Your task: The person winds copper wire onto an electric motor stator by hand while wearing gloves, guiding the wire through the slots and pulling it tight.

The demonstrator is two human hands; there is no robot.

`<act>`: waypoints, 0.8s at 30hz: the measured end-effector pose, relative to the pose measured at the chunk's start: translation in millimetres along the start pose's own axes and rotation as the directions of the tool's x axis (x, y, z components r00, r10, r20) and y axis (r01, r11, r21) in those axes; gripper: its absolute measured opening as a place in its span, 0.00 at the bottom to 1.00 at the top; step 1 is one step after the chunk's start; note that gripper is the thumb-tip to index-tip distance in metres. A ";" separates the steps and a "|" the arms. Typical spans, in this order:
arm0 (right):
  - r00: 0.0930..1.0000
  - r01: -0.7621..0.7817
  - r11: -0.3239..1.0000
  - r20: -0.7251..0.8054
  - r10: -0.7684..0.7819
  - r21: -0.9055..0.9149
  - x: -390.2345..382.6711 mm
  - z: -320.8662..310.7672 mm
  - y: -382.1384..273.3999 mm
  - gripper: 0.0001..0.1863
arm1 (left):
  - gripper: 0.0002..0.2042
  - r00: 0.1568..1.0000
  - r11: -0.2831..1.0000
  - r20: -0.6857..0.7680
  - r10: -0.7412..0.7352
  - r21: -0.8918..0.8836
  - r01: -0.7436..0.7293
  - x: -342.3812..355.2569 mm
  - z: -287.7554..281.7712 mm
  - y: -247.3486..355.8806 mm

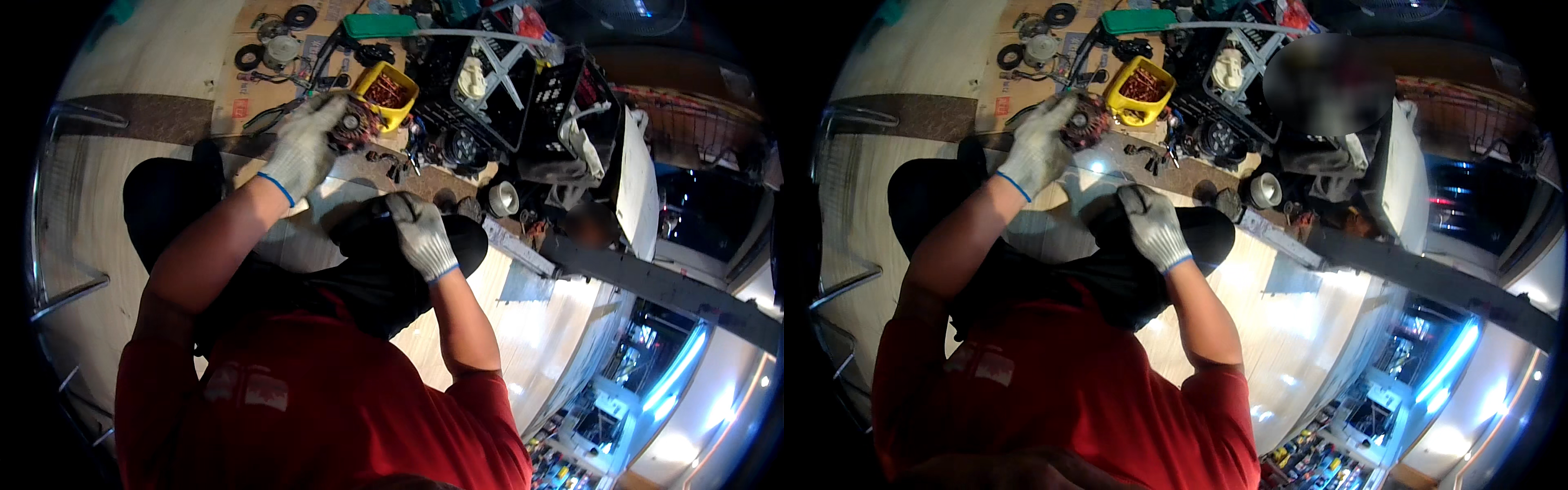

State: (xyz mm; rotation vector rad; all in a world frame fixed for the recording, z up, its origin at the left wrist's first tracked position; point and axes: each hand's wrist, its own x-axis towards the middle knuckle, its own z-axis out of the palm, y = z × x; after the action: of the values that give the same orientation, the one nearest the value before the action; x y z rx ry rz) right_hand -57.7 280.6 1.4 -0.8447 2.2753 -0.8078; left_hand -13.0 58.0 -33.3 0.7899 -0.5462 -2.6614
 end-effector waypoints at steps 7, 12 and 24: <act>0.977 -0.212 0.962 -0.044 0.208 -0.171 -160.7 -55.8 33.0 0.08 | 0.16 0.999 0.986 0.012 -0.030 -0.164 0.032 23.0 -17.3 24.4; 0.756 -0.616 0.771 -0.154 0.637 0.163 -274.4 -65.4 107.7 0.17 | 0.22 0.930 0.996 0.364 -0.050 -0.046 0.072 8.3 -31.3 -3.5; 0.702 -0.559 0.773 -0.325 0.633 0.298 -314.2 -80.9 203.4 0.19 | 0.12 0.962 0.990 0.244 -0.123 0.090 0.104 -16.4 -9.0 -26.3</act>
State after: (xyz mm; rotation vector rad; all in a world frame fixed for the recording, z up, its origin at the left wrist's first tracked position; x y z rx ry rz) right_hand 12.3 657.0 6.2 0.2075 2.5487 -0.9044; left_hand 0.4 85.2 -44.5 0.5221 -0.6880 -2.8828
